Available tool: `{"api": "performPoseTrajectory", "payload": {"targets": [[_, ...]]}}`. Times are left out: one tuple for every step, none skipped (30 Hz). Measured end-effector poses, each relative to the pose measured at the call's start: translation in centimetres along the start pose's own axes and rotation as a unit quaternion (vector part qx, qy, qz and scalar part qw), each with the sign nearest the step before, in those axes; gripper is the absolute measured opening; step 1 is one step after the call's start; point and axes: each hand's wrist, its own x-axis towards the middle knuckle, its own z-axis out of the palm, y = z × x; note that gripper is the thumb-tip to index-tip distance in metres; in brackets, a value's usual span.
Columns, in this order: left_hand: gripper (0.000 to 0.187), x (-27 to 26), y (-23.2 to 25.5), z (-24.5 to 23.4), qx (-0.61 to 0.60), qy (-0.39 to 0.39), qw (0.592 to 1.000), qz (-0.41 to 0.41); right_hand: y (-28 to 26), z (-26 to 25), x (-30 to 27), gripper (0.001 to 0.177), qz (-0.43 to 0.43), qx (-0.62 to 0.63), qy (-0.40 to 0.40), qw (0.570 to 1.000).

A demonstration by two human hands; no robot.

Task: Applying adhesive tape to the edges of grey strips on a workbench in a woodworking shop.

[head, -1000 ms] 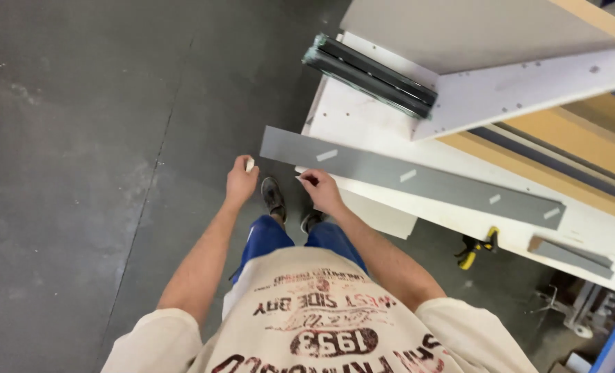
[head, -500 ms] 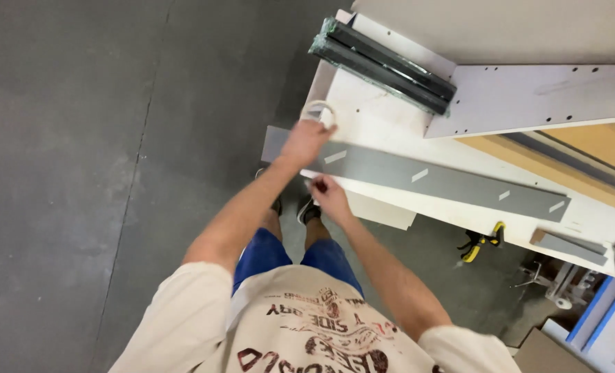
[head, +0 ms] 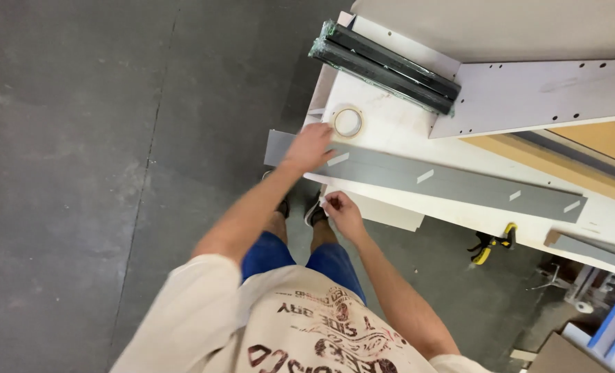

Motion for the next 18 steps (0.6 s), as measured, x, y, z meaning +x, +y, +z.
{"api": "performPoseTrajectory", "payload": {"targets": [[0.065,-1.8,0.0,-4.5,0.001,-0.002,1.0,0.002,-0.1,0.2,0.9,0.026,0.0,0.003,0.001,1.0],[0.094,-3.5,-0.1,-8.9,0.032,-0.045,0.998,-0.022,-0.2,0.4,1.9,0.025,-0.003,0.012,-0.006,1.0],[0.124,-5.3,-0.3,-13.3,0.063,-0.088,0.993,-0.046,-0.3,0.8,2.8,0.025,-0.006,0.021,-0.013,1.0],[0.124,-5.9,-1.4,-14.0,0.063,-0.091,0.993,-0.043,-1.4,0.8,3.7,0.025,-0.005,0.025,-0.011,1.0],[0.136,-7.0,-2.2,-14.6,0.085,-0.157,0.982,-0.059,-2.3,0.9,4.4,0.026,-0.015,-0.008,-0.014,1.0],[0.147,-8.1,-3.1,-15.2,0.106,-0.223,0.966,-0.075,-3.3,1.1,5.0,0.028,-0.026,-0.042,-0.018,0.999],[0.147,-8.2,-3.9,-14.9,0.107,-0.223,0.966,-0.075,-4.2,1.7,6.1,0.028,-0.027,-0.041,-0.018,0.999],[0.145,-8.3,-4.6,-14.7,0.111,-0.226,0.965,-0.068,-5.1,2.4,7.1,0.028,-0.031,-0.041,-0.031,0.998],[0.142,-8.4,-5.1,-14.2,0.113,-0.23,0.965,-0.061,-5.8,2.7,8.0,0.029,-0.033,-0.042,-0.044,0.998],[0.142,-8.3,-5.6,-13.5,0.112,-0.231,0.965,-0.061,-6.5,3.0,8.7,0.029,-0.032,-0.042,-0.043,0.998],[0.136,-8.4,-6.1,-12.9,0.113,-0.222,0.967,-0.051,-7.3,3.3,9.3,0.038,-0.045,-0.025,-0.046,0.998],[0.13,-8.5,-6.7,-12.2,0.114,-0.213,0.969,-0.042,-8.0,3.7,10.0,0.05,-0.058,-0.007,-0.048,0.997],[0.13,-8.6,-7.0,-11.6,0.113,-0.213,0.97,-0.043,-7.9,4.1,10.8,0.05,-0.058,-0.009,-0.049,0.997],[0.128,-8.7,-7.4,-11.0,0.117,-0.207,0.971,-0.038,-7.8,4.5,11.5,0.046,-0.068,-0.008,-0.031,0.997],[0.125,-8.8,-7.6,-10.4,0.121,-0.202,0.971,-0.032,-7.6,4.9,12.2,0.043,-0.078,-0.006,-0.014,0.997],[0.125,-8.8,-7.4,-10.5,0.119,-0.201,0.972,-0.033,-7.5,5.4,12.7,0.043,-0.077,-0.008,-0.014,0.997],[0.124,-8.7,-7.4,-10.8,0.12,-0.195,0.973,-0.026,-7.7,6.0,13.3,0.041,-0.067,-0.014,0.006,0.998],[0.124,-8.6,-7.3,-11.0,0.12,-0.188,0.975,-0.02,-7.8,6.5,13.8,0.039,-0.058,-0.021,0.027,0.998]]}}
